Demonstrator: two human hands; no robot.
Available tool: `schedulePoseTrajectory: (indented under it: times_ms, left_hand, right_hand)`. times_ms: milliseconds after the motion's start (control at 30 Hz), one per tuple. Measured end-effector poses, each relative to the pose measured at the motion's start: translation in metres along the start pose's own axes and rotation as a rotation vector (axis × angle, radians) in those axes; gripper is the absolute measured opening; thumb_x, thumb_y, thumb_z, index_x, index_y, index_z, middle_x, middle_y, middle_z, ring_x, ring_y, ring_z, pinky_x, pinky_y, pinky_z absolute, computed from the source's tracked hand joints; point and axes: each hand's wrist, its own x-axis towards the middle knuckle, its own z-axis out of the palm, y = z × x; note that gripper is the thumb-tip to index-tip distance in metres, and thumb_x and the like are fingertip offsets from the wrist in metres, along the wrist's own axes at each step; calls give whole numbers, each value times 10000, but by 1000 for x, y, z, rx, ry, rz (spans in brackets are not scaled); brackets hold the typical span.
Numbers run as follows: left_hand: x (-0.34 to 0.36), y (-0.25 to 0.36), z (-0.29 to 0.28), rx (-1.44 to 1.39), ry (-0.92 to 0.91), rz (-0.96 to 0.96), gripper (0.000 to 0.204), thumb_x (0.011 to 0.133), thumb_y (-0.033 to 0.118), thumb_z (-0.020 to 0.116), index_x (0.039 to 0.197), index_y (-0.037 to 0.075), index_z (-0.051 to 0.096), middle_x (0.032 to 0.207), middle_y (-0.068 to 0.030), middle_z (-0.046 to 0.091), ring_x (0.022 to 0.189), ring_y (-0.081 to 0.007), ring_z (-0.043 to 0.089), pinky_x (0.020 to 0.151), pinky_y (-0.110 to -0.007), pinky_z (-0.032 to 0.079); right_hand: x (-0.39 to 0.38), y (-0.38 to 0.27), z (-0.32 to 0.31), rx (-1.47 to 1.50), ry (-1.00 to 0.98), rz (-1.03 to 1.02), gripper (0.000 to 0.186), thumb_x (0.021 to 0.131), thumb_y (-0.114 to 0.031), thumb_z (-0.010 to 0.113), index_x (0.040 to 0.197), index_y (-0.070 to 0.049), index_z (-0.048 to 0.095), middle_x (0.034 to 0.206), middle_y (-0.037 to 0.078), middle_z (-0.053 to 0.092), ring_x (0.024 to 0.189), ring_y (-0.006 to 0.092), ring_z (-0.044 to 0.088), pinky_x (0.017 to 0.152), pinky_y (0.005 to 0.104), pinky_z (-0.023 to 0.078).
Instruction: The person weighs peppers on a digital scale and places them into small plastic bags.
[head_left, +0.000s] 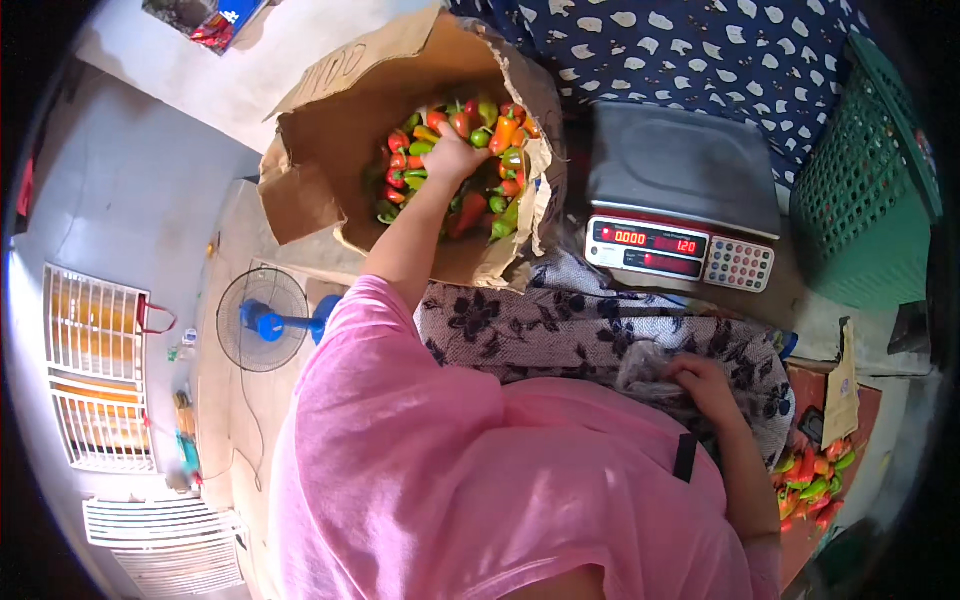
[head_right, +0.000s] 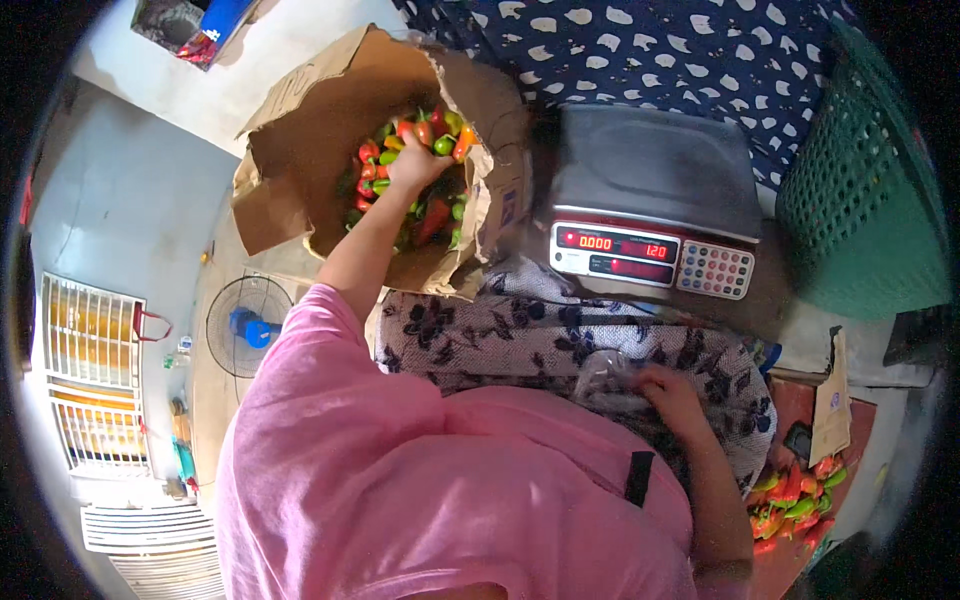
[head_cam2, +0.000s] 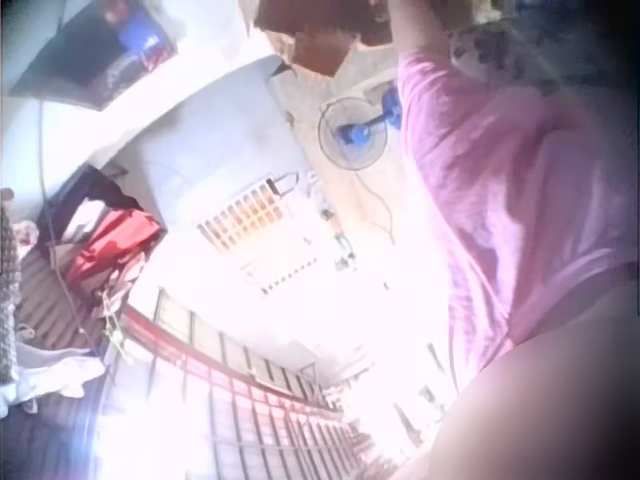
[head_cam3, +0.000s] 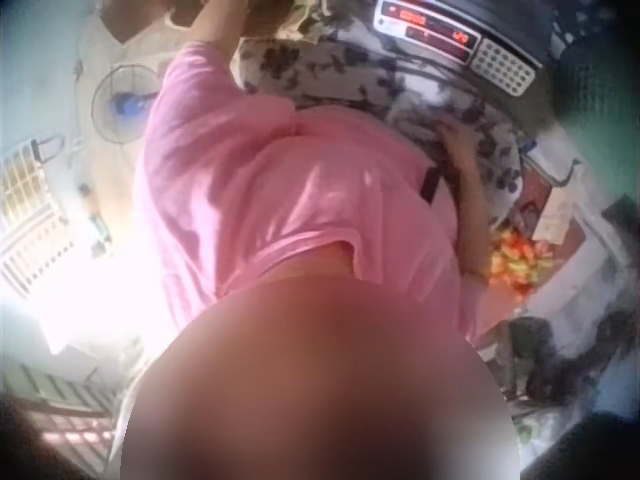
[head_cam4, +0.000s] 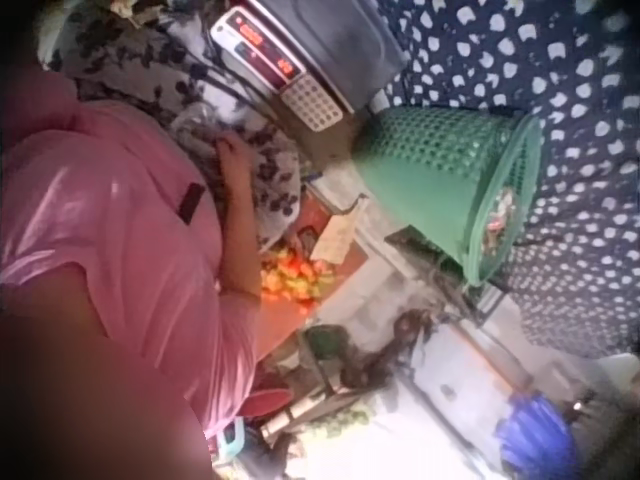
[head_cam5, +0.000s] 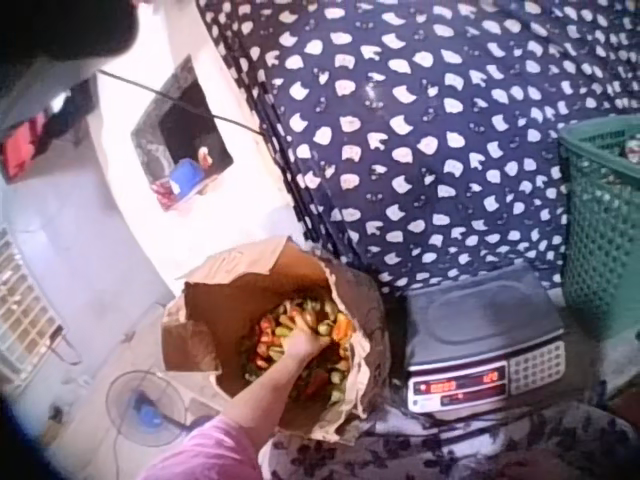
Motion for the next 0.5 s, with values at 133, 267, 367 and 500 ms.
schedulePoseTrajectory:
  times_ms: [133, 267, 367, 500]
  left_hand:
    - [8, -2, -7, -171, 173, 91, 820, 630, 515, 732, 1175, 4, 395, 1012, -224, 649, 931, -328, 649, 811, -429, 484]
    - [-56, 16, -79, -833, 186, 369, 553, 718, 232, 746, 1132, 16, 450, 835, -100, 613, 713, -191, 616, 644, -311, 505]
    - [-115, 1, -90, -1064, 166, 332, 553, 784, 228, 682, 1228, 36, 413, 921, -89, 597, 669, -140, 566, 562, -269, 480]
    - [-190, 36, -98, -1282, 162, 687, 503, 722, 167, 693, 1136, 28, 443, 861, -73, 584, 638, -145, 571, 560, -270, 482]
  right_hand:
    - [0, -3, -1, 69, -54, 24, 162, 804, -71, 536, 899, -11, 652, 894, 91, 642, 879, 192, 606, 815, 309, 456]
    - [-2, -12, 1, 71, -48, 32, 167, 793, -57, 534, 895, -13, 657, 890, 99, 644, 872, 190, 612, 798, 308, 466]
    - [-4, -8, 5, 86, -34, 2, 180, 774, -49, 536, 896, -8, 661, 883, 104, 644, 855, 196, 617, 780, 322, 479]
    - [-1, -14, 6, 138, -96, 40, 203, 747, -46, 545, 905, -5, 666, 882, 115, 648, 844, 222, 623, 768, 336, 486]
